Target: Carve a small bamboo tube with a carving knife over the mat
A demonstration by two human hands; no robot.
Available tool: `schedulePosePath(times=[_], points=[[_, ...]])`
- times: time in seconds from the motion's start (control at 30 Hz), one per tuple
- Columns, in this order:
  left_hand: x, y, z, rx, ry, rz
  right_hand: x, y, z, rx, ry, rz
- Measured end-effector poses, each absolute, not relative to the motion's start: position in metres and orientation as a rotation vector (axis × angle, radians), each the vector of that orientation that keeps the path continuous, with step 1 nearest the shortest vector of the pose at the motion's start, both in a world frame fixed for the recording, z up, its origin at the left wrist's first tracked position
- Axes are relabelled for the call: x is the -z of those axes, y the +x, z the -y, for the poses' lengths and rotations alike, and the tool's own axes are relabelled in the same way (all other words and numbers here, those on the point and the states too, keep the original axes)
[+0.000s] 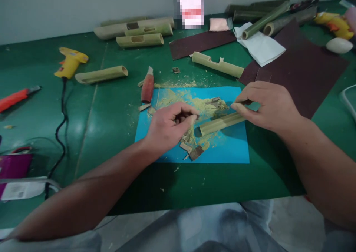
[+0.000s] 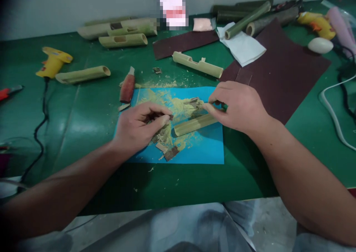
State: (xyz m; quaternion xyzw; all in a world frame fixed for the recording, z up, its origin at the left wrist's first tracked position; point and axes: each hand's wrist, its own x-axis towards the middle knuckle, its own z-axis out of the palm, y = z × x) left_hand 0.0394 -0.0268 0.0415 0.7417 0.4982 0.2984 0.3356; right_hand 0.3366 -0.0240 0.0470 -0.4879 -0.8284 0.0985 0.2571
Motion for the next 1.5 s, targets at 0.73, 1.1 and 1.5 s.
schedulePosePath(times=[0.73,1.1,1.5], points=[[-0.05,0.042,0.025,-0.593,2.059,-1.032,-0.037,0.315,0.029,-0.371,-0.971,2.566],[-0.065,0.042,0.021,-0.404,1.919,-1.09,-0.036,0.307,0.033,-0.391,-0.886,2.554],[-0.066,0.04,0.018,-0.33,1.932,-0.995,-0.031,0.301,0.035,-0.559,-0.906,2.455]])
